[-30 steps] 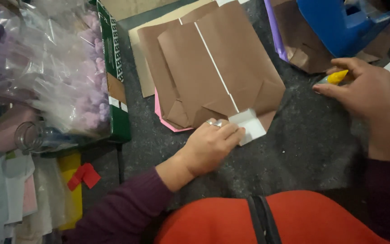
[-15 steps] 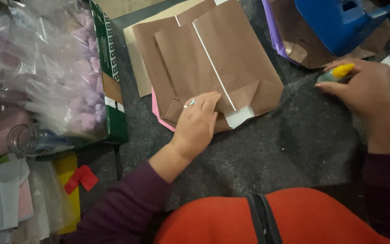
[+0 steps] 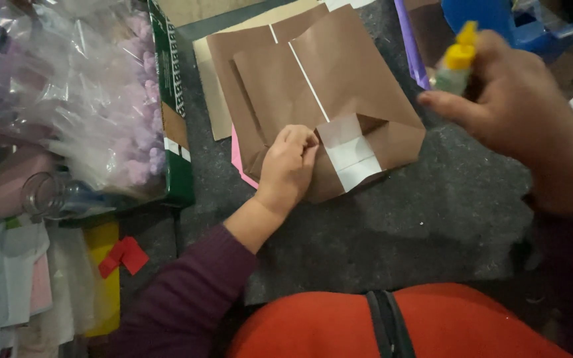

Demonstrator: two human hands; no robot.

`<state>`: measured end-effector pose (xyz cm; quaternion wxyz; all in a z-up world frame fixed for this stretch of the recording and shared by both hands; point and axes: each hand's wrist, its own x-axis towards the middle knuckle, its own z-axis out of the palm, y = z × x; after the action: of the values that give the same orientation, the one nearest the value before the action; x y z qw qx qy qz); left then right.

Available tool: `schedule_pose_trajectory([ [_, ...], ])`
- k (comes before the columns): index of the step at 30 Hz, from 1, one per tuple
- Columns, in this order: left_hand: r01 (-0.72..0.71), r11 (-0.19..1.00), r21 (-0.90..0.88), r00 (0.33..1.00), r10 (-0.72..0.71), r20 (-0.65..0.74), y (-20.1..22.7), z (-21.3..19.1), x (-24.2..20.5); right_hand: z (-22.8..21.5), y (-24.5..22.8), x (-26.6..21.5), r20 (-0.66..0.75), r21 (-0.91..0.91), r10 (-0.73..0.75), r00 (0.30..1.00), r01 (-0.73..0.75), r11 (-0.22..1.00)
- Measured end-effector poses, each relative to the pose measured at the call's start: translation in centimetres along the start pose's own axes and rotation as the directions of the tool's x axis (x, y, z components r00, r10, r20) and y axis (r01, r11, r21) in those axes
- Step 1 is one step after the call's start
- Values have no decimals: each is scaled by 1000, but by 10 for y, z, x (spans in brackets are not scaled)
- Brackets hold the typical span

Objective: Assembling, folding, and gluing paper bags at a workstation.

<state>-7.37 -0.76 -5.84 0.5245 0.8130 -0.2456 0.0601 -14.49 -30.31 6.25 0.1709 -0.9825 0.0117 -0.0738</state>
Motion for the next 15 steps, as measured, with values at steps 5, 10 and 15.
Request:
schedule_pose_trajectory([
  [5, -245, 949, 199, 970, 237, 64, 8, -8, 1, 30, -12, 27, -145, 247, -317, 937, 345, 906],
  [10, -233, 962, 145, 971, 222, 90, 14, -12, -2, 60, -15, 29, -82, 571, -214, 973, 221, 790],
  [15, -169, 973, 156, 983, 155, 99, 18, -13, -1, 68, -25, 30, -78, 487, -148, 986, 167, 857],
])
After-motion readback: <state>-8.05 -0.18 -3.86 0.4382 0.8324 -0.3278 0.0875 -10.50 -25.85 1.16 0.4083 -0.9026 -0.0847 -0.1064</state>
